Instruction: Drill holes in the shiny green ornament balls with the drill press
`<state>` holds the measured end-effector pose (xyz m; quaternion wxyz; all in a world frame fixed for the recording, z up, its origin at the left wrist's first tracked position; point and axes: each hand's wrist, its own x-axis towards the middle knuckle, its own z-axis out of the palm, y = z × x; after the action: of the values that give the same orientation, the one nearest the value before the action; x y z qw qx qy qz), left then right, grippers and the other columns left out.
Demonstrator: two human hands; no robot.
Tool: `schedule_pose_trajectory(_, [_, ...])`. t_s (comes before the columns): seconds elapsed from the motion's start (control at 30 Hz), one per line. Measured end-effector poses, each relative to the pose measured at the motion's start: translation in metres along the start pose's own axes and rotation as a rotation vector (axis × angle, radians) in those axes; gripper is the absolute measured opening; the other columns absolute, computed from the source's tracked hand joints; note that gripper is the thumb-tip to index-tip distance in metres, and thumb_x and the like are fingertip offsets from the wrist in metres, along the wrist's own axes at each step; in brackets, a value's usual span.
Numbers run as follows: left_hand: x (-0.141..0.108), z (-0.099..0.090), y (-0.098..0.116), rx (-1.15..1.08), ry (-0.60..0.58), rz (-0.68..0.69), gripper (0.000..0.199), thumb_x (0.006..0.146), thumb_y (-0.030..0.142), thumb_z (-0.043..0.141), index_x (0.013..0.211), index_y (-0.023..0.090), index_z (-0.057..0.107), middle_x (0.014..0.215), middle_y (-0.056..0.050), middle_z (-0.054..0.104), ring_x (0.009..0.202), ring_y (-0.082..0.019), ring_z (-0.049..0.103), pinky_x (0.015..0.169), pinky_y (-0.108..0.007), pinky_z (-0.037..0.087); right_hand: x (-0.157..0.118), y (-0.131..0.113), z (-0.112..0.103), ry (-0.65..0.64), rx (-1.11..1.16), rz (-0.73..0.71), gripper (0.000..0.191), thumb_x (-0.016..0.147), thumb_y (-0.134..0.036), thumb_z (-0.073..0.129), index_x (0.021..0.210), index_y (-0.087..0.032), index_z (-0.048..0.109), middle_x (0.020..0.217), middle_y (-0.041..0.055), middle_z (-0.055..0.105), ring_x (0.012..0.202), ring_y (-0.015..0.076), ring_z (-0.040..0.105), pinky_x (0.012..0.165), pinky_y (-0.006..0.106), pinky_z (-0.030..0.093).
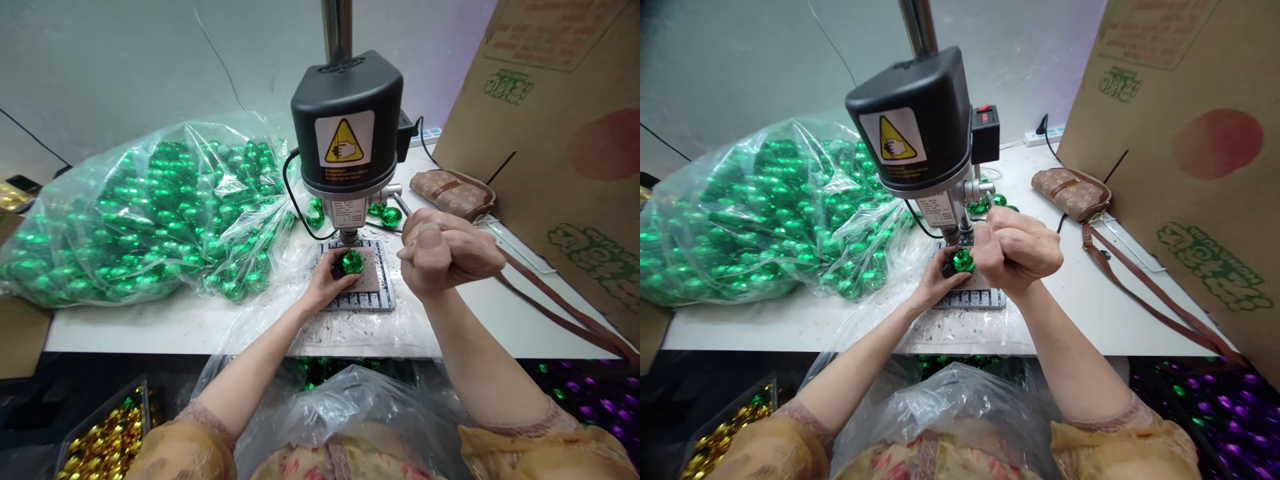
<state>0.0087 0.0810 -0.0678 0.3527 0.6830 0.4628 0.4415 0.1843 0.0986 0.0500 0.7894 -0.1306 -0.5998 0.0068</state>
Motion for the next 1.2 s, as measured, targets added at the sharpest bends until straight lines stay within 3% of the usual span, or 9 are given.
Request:
schedule_pose_trajectory(0.17, [-0.001, 0.001, 0.001, 0.009, 0.020, -0.012, 0.056, 0.079, 0.035, 0.081, 0.128, 0.023, 0.057, 0.125, -0.012, 0.064, 0.116, -0.029, 0.062, 0.103, -0.047, 0.049, 0.002, -0.004, 0.002, 0.037, 0.069, -0.103, 0.044, 0.083, -0.008, 0.058, 0.050, -0.017, 0.030, 0.046, -0.0077, 0.036, 0.040, 0.0032, 0.037, 0.040, 0.024, 0.028])
schedule_pose_trajectory(0.37, [0.000, 0.005, 0.011, 0.113, 0.107, -0.019, 0.052, 0.075, 0.033, 0.082, 0.120, 0.021, 0.060, 0.115, -0.009, 0.067, 0.107, -0.026, 0.064, 0.096, -0.044, 0.051, 0.050, -0.028, 0.022, 0.123, 0.009, 0.234, 0.041, 0.091, -0.021, 0.058, 0.052, -0.018, 0.047, 0.045, -0.0068, 0.040, 0.040, 0.0032, 0.037, 0.045, 0.026, 0.028])
schedule_pose_trajectory(0.5, [-0.025, -0.001, 0.030, 0.253, 0.232, -0.016, 0.043, 0.076, 0.034, 0.079, 0.110, 0.021, 0.058, 0.104, -0.006, 0.067, 0.095, -0.022, 0.064, 0.085, -0.037, 0.052, 0.070, -0.027, 0.028, 0.098, 0.028, 0.253, 0.042, 0.090, -0.019, 0.060, 0.050, -0.018, 0.049, 0.043, -0.0066, 0.041, 0.040, 0.0027, 0.035, 0.046, 0.026, 0.029])
schedule_pose_trajectory(0.57, [-0.054, -0.009, 0.041, 0.319, 0.129, 0.001, 0.040, 0.077, 0.039, 0.078, 0.106, 0.022, 0.058, 0.095, -0.004, 0.067, 0.083, -0.019, 0.063, 0.074, -0.033, 0.051, 0.072, -0.025, 0.028, 0.085, 0.055, 0.259, 0.040, 0.091, -0.017, 0.059, 0.051, -0.017, 0.051, 0.044, -0.0065, 0.042, 0.040, 0.0019, 0.035, 0.046, 0.024, 0.029])
schedule_pose_trajectory(0.73, [-0.140, -0.035, 0.054, 0.715, -0.481, 0.287, 0.039, 0.077, 0.054, 0.075, 0.093, 0.022, 0.060, 0.080, -0.005, 0.065, 0.073, -0.023, 0.060, 0.062, -0.035, 0.046, 0.068, -0.023, 0.026, 0.091, 0.123, 0.257, 0.040, 0.090, -0.016, 0.059, 0.051, -0.016, 0.051, 0.044, -0.0063, 0.042, 0.040, 0.0009, 0.035, 0.046, 0.023, 0.029])
schedule_pose_trajectory(0.83, [-0.151, -0.052, 0.054, 0.808, -0.469, 0.386, 0.023, 0.087, 0.040, 0.068, 0.099, 0.022, 0.063, 0.082, -0.007, 0.066, 0.076, -0.024, 0.059, 0.067, -0.036, 0.046, 0.068, -0.022, 0.027, 0.114, 0.131, 0.255, 0.039, 0.089, -0.017, 0.060, 0.051, -0.017, 0.051, 0.044, -0.0062, 0.043, 0.040, 0.0018, 0.036, 0.045, 0.024, 0.028])
schedule_pose_trajectory(1.0, [-0.058, -0.083, 0.030, 0.587, 0.094, 0.123, 0.016, 0.089, 0.017, 0.054, 0.097, 0.022, 0.066, 0.091, -0.008, 0.068, 0.088, -0.024, 0.061, 0.081, -0.037, 0.047, 0.067, -0.018, 0.028, 0.144, 0.121, 0.240, 0.039, 0.088, -0.016, 0.060, 0.049, -0.017, 0.053, 0.043, -0.0058, 0.044, 0.039, 0.0022, 0.036, 0.044, 0.024, 0.025])
schedule_pose_trajectory(1.1, [0.025, -0.093, 0.004, 0.302, 0.267, -0.150, 0.015, 0.081, 0.013, 0.060, 0.090, 0.019, 0.070, 0.080, -0.005, 0.066, 0.080, -0.023, 0.060, 0.085, -0.038, 0.046, 0.066, -0.016, 0.027, 0.142, 0.117, 0.217, 0.039, 0.088, -0.019, 0.062, 0.050, -0.018, 0.054, 0.042, -0.0055, 0.043, 0.038, 0.0037, 0.036, 0.042, 0.026, 0.024])
schedule_pose_trajectory(1.2, [0.090, -0.091, -0.019, 0.187, 0.312, -0.190, 0.014, 0.083, 0.017, 0.061, 0.093, 0.016, 0.070, 0.072, -0.003, 0.064, 0.075, -0.021, 0.059, 0.082, -0.036, 0.047, 0.065, -0.016, 0.025, 0.124, 0.091, 0.218, 0.038, 0.087, -0.023, 0.064, 0.051, -0.019, 0.055, 0.042, -0.0049, 0.044, 0.039, 0.0053, 0.038, 0.041, 0.028, 0.025])
